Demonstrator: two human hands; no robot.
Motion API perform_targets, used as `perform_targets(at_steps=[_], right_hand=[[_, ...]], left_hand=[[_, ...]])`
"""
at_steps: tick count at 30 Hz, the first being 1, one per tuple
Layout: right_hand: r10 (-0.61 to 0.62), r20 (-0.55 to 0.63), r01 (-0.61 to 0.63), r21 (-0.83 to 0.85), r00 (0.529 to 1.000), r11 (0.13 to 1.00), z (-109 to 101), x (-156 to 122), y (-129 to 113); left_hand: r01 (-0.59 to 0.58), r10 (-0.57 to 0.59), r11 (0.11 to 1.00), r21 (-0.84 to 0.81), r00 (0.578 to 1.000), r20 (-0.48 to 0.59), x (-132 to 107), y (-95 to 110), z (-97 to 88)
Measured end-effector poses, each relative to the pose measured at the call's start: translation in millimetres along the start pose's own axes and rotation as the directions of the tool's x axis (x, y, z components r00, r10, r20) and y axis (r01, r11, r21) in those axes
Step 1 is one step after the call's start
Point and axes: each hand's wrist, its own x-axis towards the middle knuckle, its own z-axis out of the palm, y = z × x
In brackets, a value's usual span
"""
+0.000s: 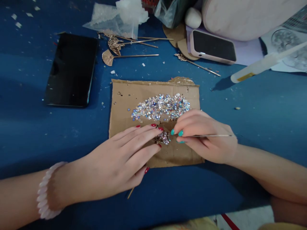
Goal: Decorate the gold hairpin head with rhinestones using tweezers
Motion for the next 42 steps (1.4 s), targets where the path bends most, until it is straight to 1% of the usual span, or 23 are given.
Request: perform_targets(at_steps=[6,12,22,31,33,36,39,42], right_hand=[[0.024,0.01,-0.024,-0.014,1.0,1.0,0.8,0.1,0.3],[0.016,0.008,-0.016,0.002,1.0,1.0,-0.1,-1.1,0.1],[0.02,0.032,-0.02,-0.015,0.999,1.0,0.5,-1.2,1.2],[0.002,0.02,-0.002,-0.021,1.0,1.0,-2.0,-2.1,1.7],[-0.001,0.001,0.001,-0.03,1.0,1.0,-3.8,-2.1,4.3],[0.002,-0.074,-0.005,-0.035,0.997,0.999,-4.5,-2.8,10.2],[0.031,-0.152,-0.038,-0.043,0.988,0.998,-3.3,-4.4,16.1],[0.079,-0.19,-0.091,-0.058,0.979,0.994,-2.7,-6.8,20.6]], left_hand=[[0.003,-0.003,1.0,-0.01,1.0,0.008,-1.6,0.2,-0.1],[0.004,-0.004,1.0,-0.008,1.0,0.012,-0.4,0.2,0.1],[0.001,-0.001,1.0,0.001,1.0,0.019,-2.3,0.3,-0.2],[0.006,-0.006,1.0,0.002,1.0,0.017,-2.7,-1.2,1.3],[0.005,-0.006,1.0,0.002,1.0,0.016,-3.0,-1.6,1.1],[0.009,-0.009,1.0,0.007,1.0,0.023,-2.8,-1.6,0.3],[0.014,-0.014,1.0,0.003,0.999,0.034,-2.7,-1.0,-0.6],[0.015,-0.015,1.0,-0.001,0.999,0.039,-3.1,-0.8,-1.2]])
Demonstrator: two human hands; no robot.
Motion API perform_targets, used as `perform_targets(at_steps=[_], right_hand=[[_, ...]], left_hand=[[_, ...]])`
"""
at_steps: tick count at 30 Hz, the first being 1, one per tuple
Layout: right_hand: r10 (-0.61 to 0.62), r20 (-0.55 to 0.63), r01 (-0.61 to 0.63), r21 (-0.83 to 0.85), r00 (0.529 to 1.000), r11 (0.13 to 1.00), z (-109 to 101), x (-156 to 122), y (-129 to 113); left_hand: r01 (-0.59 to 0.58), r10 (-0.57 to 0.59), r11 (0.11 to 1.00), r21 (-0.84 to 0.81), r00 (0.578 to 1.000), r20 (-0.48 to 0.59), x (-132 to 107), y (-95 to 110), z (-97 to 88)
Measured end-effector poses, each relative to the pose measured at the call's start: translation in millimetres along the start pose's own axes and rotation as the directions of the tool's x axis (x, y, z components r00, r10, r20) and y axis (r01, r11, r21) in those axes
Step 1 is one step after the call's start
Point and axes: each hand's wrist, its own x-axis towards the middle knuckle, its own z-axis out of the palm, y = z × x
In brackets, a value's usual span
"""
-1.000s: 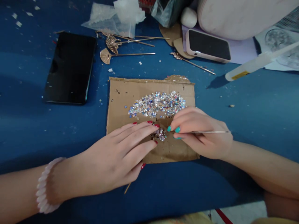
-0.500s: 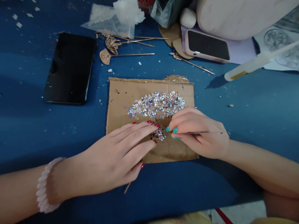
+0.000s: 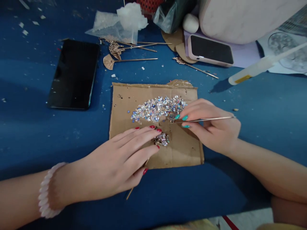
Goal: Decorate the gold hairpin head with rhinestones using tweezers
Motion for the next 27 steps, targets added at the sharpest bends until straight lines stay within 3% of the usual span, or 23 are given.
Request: perform_targets(at_steps=[4,10,17,27], right_hand=[[0.067,-0.008,-0.067,-0.021,0.998,0.998,-0.6,-2.1,5.0],[0.032,-0.037,-0.034,-0.036,0.999,0.999,1.2,0.0,6.7],[0.115,-0.036,-0.117,-0.078,0.993,0.99,-0.2,3.6,2.5],[0.101,-0.037,-0.103,-0.058,0.994,0.993,-0.6,0.1,9.0]], left_hand=[[-0.004,0.004,1.0,0.0,1.0,-0.012,-0.7,0.2,-0.5],[-0.008,0.008,1.0,0.007,1.0,-0.001,-0.8,0.2,-0.5],[-0.01,0.01,1.0,-0.009,1.0,0.01,-1.7,-1.0,0.4],[-0.007,0.006,1.0,-0.017,1.0,-0.024,2.4,0.3,-0.5]])
